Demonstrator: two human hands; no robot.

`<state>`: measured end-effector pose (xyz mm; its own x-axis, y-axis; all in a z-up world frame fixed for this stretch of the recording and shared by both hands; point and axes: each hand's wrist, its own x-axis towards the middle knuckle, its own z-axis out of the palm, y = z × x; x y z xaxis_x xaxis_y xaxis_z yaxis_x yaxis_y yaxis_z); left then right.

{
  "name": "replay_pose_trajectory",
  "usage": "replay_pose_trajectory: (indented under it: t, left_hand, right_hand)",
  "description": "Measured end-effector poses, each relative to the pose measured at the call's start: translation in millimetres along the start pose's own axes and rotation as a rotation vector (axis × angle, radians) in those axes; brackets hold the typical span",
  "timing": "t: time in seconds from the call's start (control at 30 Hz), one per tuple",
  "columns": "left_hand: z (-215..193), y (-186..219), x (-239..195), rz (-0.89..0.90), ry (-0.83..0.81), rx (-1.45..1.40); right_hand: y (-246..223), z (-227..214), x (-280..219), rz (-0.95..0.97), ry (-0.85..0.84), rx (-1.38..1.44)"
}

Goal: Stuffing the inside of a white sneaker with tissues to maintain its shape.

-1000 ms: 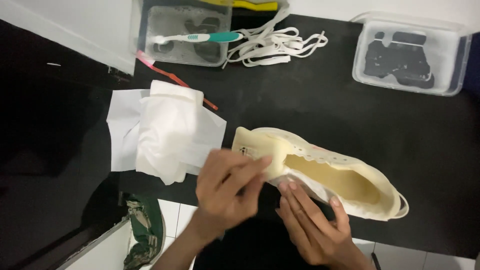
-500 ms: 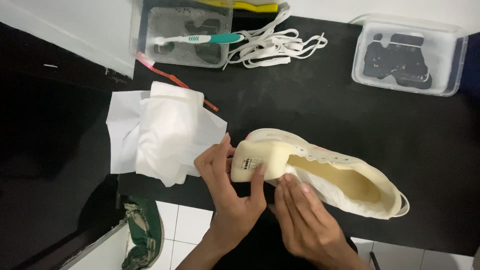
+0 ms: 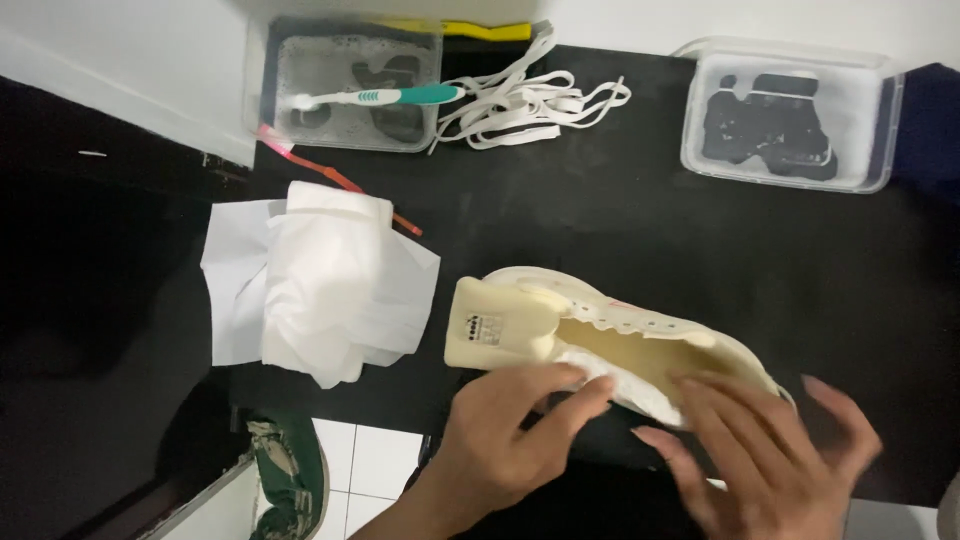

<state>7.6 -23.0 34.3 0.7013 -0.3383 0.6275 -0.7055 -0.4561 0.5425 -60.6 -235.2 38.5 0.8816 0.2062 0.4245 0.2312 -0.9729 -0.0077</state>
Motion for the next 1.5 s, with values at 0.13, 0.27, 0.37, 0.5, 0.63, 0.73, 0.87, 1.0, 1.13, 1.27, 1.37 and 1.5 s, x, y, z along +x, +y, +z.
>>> replay_pose_trajectory:
  t: [0.13,0.27,0.37,0.5,0.63,0.73,0.87,1.0,1.13,1.27,1.37,1.5]
  left_hand:
    - [11,2,9,0.009,-0.277,-0.055]
    - [18,8,23,0.049,-0.381,0.028]
    - [19,7,25,0.074,-0.444,0.014]
    - [24,7,29,0.021,-0.519,-0.028]
    - [30,12,30,0.027,-0.45,0.002]
    - [29,12,33,0.001,-0.463,-0.014]
    - [21,14,37,-0.056,-0.486,-0.122]
    - [22,15,23,-0.027,-0.349,-0.04]
    - [8,16,10,-0.056,-0.189,-0.098]
    - [-15,-2,-9,0.015,0.026,-0.146]
    - [-33,-18,-41,-0.041,0.077,-0.095]
    - [-70,-19,-38,-0.302,0.313,0.159]
  right_hand:
    - [12,0,4,-0.028,-0.053,0.293]
    - [31,-6,5,-0.081,-0.199,0.215]
    - [46,-6,14,-0.22,-0.227,0.372]
    - [50,0,8,-0.222,-0.238,0.402]
    - [47,-3,11,-0.255,-0.129,0.411]
    - [50,-1,8,-0.262,-0.074,0.328]
    - [51,5,1,-0.283,-0.045,0.266]
    - [75,11,-13,-0.321,-0.08,0.237]
    - [75,6,-20,-0.203,-0.058,0.234]
    - [89,72,-123,0.908,-0.242,0.844]
    - [-44,36,-4,0.399,-0.367,0.492]
    - [-145,27,93,-0.258,0.028,0.295]
